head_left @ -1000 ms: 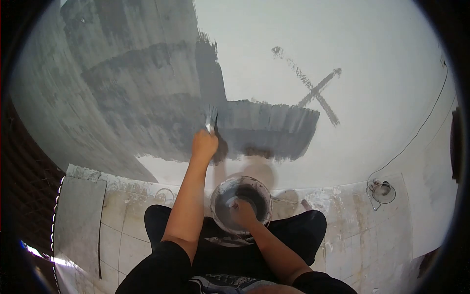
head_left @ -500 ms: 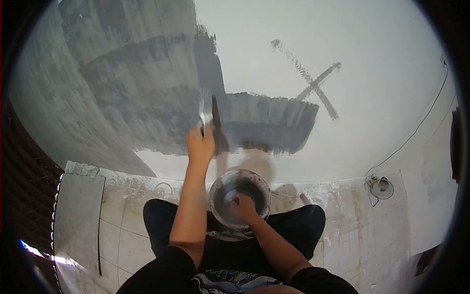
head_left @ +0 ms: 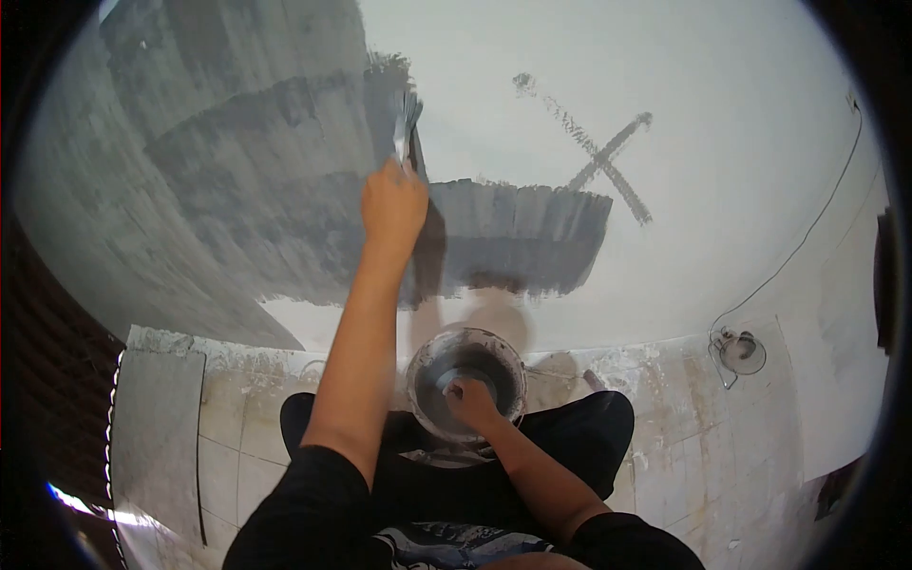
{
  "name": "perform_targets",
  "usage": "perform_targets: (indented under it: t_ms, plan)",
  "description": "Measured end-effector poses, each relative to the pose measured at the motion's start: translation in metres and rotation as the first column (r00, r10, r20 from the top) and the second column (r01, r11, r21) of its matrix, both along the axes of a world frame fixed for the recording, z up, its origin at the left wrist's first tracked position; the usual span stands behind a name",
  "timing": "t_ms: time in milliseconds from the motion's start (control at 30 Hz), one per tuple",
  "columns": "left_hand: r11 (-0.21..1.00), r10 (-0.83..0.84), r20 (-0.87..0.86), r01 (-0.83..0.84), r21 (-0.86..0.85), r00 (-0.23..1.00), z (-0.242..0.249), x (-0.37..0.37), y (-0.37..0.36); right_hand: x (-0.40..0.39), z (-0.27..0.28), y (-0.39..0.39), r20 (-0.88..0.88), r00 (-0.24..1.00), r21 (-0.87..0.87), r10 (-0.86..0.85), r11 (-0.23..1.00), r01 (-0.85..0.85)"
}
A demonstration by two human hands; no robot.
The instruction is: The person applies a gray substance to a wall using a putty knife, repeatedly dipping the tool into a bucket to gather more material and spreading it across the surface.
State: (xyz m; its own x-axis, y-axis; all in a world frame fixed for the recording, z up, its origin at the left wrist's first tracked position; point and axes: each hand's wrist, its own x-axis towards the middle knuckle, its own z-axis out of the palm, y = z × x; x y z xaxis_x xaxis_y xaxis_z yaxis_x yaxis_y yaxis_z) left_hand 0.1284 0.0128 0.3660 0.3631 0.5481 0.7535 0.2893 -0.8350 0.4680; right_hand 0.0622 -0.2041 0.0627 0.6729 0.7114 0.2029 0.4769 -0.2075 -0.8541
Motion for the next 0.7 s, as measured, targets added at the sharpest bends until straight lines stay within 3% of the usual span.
perform_targets:
  t_ms: [200,367,567,700]
  plan:
    - [0.976,-0.034,-0.311,-0.035,-0.213,0.950,-0.070,-0.013,-0.018,-0.002,-0.001,-0.001,0.058,0.998,-0.056,0.008,0.998,-0.005]
    - [0.924,-0.124,-0.552,-0.107,-0.367,0.824,-0.084,-0.029,-0.025,-0.005,-0.001,-0.002,0.048,0.999,-0.048,0.000,0.999,0.002]
    - [0.883,-0.120,-0.401,-0.087,-0.461,0.908,-0.053,-0.057,-0.042,-0.005,0.005,-0.008,0.039,0.998,-0.043,0.042,0.998,-0.040]
    - [0.767,-0.236,-0.041,0.160,-0.622,0.971,-0.038,-0.052,-0.028,-0.005,0.019,-0.010,0.014,0.997,-0.030,0.078,0.997,-0.078]
